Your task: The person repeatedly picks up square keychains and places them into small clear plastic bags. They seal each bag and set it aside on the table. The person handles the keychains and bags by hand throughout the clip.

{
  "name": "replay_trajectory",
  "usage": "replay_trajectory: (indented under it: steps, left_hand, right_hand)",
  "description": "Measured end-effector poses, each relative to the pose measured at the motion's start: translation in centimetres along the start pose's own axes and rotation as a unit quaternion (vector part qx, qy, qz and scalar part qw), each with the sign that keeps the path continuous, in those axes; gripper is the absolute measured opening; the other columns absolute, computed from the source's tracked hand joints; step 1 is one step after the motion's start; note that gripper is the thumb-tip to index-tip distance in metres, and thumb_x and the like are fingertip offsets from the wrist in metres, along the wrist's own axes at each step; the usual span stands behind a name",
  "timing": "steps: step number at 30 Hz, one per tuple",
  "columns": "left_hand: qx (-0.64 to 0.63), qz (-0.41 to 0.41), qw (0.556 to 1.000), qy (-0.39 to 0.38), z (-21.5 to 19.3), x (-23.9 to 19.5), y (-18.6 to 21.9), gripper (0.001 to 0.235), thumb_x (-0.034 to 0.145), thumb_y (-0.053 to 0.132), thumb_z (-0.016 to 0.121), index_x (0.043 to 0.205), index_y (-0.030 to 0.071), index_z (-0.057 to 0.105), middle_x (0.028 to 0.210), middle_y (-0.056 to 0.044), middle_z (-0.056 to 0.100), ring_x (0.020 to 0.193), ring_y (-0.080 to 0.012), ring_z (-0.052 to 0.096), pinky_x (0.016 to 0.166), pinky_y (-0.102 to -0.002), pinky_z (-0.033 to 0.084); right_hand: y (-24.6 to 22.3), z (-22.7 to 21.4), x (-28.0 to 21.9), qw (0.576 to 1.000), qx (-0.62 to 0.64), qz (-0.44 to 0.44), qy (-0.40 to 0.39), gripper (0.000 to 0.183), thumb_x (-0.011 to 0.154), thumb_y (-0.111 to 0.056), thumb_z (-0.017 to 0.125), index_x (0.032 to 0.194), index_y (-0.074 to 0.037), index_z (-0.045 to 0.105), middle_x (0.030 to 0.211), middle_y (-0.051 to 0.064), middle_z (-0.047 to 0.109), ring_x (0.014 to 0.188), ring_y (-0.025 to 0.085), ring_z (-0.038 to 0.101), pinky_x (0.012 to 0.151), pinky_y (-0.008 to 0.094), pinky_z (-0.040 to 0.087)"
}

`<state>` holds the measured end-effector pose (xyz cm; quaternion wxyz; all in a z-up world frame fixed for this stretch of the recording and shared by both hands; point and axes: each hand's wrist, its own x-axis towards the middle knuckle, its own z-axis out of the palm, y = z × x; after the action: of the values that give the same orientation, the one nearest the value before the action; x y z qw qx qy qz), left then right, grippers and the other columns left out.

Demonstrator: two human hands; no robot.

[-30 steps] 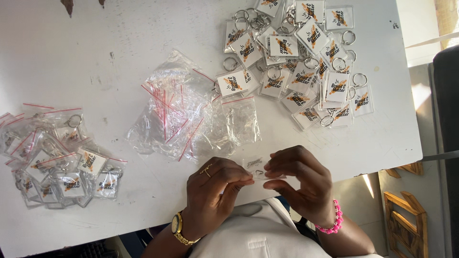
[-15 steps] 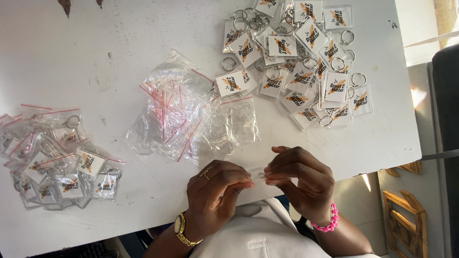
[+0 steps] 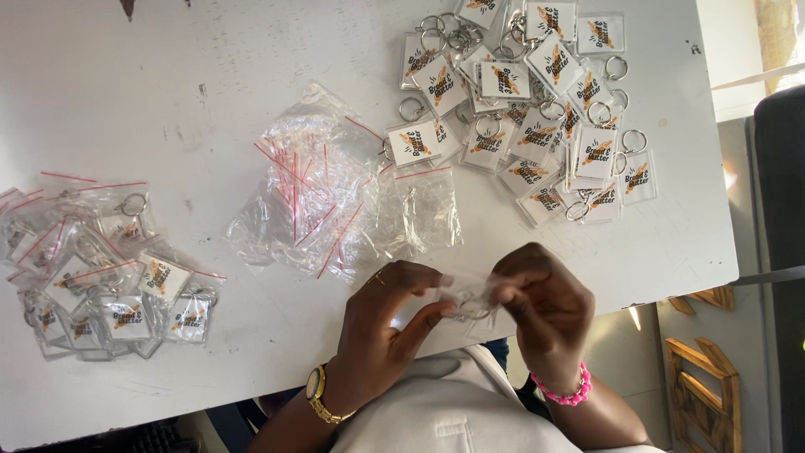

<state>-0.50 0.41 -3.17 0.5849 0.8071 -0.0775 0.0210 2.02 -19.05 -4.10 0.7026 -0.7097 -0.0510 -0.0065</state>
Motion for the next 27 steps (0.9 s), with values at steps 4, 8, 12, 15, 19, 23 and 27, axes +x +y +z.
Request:
replay_trajectory:
  steps: [4,8,12,15,19,23,27]
  left_hand:
    - [-0.047,-0.094,0.994,-0.01,-0.2,-0.3,0.0,0.019,0.095,0.022,0.071,0.108,0.008,0.068,0.094,-0.005,0.072,0.078,-0.015,0.069,0.073,-0.026,0.059]
    - [-0.11,-0.161,0.981,-0.002,-0.8,-0.7,0.0,0.022,0.093,0.022,0.072,0.109,0.007,0.071,0.098,-0.006,0.076,0.084,-0.0131,0.075,0.077,-0.026,0.066]
    - [-0.123,-0.173,0.976,0.057,-1.2,-1.5,-0.4,0.014,0.091,0.016,0.076,0.096,0.005,0.069,0.091,-0.004,0.076,0.083,-0.0124,0.076,0.081,-0.026,0.068]
    - [-0.113,-0.145,0.98,0.073,-1.9,-1.5,-0.1,0.011,0.095,0.016,0.069,0.095,0.005,0.068,0.088,-0.005,0.073,0.081,-0.0146,0.077,0.078,-0.026,0.066]
    - [-0.079,-0.103,0.988,0.086,-3.1,-1.3,0.8,0.007,0.098,0.016,0.065,0.095,0.009,0.066,0.089,-0.002,0.068,0.08,-0.0145,0.068,0.076,-0.026,0.061]
    - [-0.068,-0.075,0.988,0.12,-3.9,-1.7,0.9,0.007,0.098,0.013,0.064,0.1,0.008,0.068,0.097,-0.006,0.071,0.085,-0.0167,0.067,0.074,-0.026,0.06]
    - [-0.084,-0.1,0.98,0.149,-4.7,-2.6,0.6,0.015,0.097,0.014,0.067,0.111,0.009,0.071,0.094,-0.004,0.071,0.083,-0.013,0.071,0.075,-0.023,0.063]
  right_hand:
    - [1.7,0.1,-0.2,0.988,0.116,0.08,0.063,0.016,0.094,-0.014,0.07,0.091,-0.003,0.059,0.085,0.012,0.061,0.073,0.017,0.058,0.06,0.024,0.052]
    - [2.3,0.2,0.0,0.98,0.151,0.093,0.085,0.014,0.098,-0.015,0.068,0.097,-0.006,0.057,0.092,0.01,0.063,0.072,0.014,0.057,0.06,0.023,0.045]
    - [2.9,0.2,-0.4,0.971,0.177,0.127,0.095,0.017,0.099,-0.014,0.068,0.106,-0.004,0.058,0.103,0.008,0.064,0.083,0.016,0.064,0.065,0.029,0.057]
    - [2.4,0.9,-0.4,0.974,0.148,0.152,0.079,0.02,0.095,-0.012,0.071,0.104,-0.001,0.057,0.093,0.01,0.069,0.075,0.02,0.068,0.066,0.034,0.063]
    - [2.1,1.2,-0.4,0.981,0.113,0.156,0.027,0.018,0.094,-0.011,0.071,0.103,0.001,0.06,0.087,0.009,0.068,0.075,0.017,0.067,0.07,0.03,0.06]
    - [0.8,1.8,0.0,0.99,0.056,0.123,-0.039,0.014,0.092,-0.006,0.071,0.102,0.001,0.065,0.095,0.011,0.067,0.083,0.016,0.063,0.073,0.025,0.053]
    - [0.4,2.9,0.1,0.989,0.033,0.092,-0.107,0.007,0.092,0.001,0.069,0.098,0.005,0.069,0.085,0.015,0.067,0.08,0.021,0.063,0.067,0.027,0.054]
